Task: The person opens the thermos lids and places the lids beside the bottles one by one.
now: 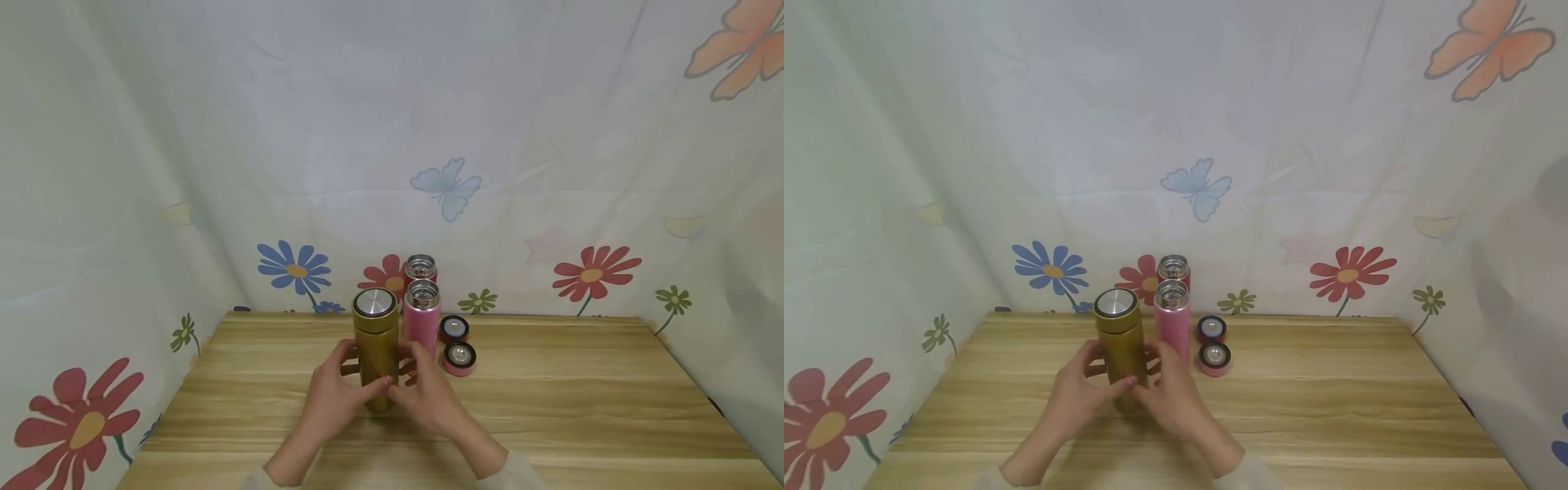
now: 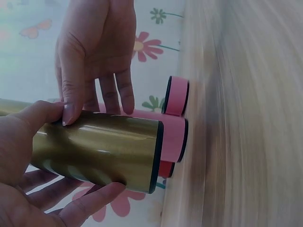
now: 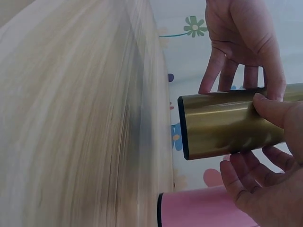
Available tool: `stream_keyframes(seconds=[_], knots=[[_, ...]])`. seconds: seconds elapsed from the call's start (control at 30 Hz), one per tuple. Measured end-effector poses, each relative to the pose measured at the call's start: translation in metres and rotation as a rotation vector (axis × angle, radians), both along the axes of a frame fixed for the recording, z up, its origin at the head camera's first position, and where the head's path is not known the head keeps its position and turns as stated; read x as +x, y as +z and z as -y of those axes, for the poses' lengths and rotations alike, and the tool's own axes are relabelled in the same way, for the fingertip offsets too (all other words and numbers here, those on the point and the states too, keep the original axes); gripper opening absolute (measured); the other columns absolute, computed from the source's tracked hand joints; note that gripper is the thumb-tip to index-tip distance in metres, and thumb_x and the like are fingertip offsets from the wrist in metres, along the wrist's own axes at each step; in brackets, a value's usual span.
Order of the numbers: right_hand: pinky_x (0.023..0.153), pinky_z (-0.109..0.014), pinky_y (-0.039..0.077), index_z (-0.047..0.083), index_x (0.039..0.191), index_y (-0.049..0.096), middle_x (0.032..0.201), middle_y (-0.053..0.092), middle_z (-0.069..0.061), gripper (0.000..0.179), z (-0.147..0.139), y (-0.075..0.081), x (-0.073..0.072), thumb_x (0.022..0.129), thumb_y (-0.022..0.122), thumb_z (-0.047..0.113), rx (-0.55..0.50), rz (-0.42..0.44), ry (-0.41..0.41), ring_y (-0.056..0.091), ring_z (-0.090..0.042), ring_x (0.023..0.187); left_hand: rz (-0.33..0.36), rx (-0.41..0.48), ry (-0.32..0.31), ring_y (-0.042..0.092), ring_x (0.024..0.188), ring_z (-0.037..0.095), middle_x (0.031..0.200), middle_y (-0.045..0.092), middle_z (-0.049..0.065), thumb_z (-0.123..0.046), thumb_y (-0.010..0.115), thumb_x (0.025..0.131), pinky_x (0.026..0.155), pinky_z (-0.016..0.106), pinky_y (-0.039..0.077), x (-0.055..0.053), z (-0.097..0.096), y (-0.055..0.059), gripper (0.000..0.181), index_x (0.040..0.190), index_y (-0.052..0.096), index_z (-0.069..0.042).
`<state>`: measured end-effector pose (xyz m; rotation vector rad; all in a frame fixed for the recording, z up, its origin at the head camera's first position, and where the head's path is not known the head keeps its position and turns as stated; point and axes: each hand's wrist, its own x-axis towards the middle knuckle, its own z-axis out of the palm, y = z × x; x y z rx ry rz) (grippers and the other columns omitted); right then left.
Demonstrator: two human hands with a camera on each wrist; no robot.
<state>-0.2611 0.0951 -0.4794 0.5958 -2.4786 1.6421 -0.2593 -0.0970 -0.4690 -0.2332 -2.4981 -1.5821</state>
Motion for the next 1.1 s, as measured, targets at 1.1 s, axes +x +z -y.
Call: stream_keyframes(seconds=[1.1], knots=[[0.099, -0.036, 0.057, 0.008, 0.136, 0.049, 0.132, 0.059, -0.014, 0.064, -0.05, -0.006, 0.039, 0.084, 0.085, 0.011, -0.04, 0.018, -0.007, 0.061, -0.031, 0.115, -0.002, -0.008, -0.172, 0.066, 0.118, 0.024, 0.128, 0.068, 0.0, -0.048, 0.091, 0.075, 0.095, 0.05, 0.058, 0.026, -0.041, -0.008, 0.071, 0.132, 0.056, -0.027]])
